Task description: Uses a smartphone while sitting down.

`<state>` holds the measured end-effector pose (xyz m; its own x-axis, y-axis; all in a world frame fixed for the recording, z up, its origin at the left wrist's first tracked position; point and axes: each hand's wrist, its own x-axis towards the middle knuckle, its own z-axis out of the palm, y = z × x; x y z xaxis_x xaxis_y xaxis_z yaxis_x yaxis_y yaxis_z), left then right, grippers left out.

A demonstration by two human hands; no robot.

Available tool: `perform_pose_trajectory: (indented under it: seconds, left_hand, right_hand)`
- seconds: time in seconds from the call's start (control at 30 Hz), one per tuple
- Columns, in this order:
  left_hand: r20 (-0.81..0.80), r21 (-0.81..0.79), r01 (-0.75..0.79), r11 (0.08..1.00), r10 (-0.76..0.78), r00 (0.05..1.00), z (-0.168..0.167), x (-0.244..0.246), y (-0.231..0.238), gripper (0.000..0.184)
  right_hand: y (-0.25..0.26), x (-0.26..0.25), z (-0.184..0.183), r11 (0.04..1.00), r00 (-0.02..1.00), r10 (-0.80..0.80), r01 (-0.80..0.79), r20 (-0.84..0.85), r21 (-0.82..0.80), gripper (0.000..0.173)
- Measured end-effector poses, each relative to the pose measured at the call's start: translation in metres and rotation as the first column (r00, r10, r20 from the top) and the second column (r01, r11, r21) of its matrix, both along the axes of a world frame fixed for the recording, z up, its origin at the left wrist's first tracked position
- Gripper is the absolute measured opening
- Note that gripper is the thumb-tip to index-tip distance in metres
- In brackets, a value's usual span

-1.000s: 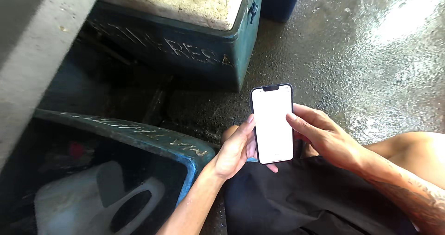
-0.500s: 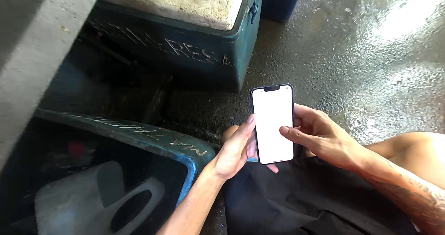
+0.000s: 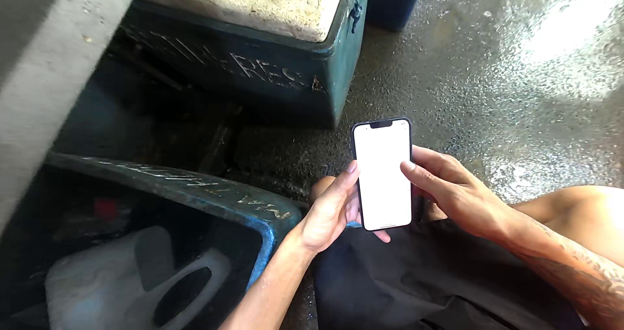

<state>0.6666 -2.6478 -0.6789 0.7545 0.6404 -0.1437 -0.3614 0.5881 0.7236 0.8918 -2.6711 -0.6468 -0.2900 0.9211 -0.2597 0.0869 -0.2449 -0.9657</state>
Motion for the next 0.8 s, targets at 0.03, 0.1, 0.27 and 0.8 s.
perform_pose_trajectory:
  seconds: [0.03,0.1,0.27,0.8]
  left_hand:
    - [-0.004,-0.002,-0.004,1.0,0.004,1.0,0.0004,0.0001,0.0,0.06]
    - [-0.009,-0.011,-0.011,1.0,0.011,1.0,0.0011,0.0004,-0.0001,0.059]
    - [-0.004,-0.007,0.0,1.0,0.0,1.0,0.0,0.0001,0.0001,0.06]
    - [-0.019,-0.009,0.004,1.0,-0.004,1.0,0.0011,0.0003,0.0003,0.062]
  right_hand:
    - [0.0001,0.0,0.0,1.0,1.0,0.0,0.0,0.0,-0.004,0.028]
    - [0.0002,-0.0001,0.0001,1.0,1.0,0.0,0.0,-0.008,-0.012,0.028]
    - [0.0,0.0001,-0.0014,1.0,0.999,-0.004,0.003,-0.036,-0.017,0.028]
    - [-0.0006,-0.0014,0.0023,1.0,1.0,0.008,-0.008,-0.009,-0.005,0.02]
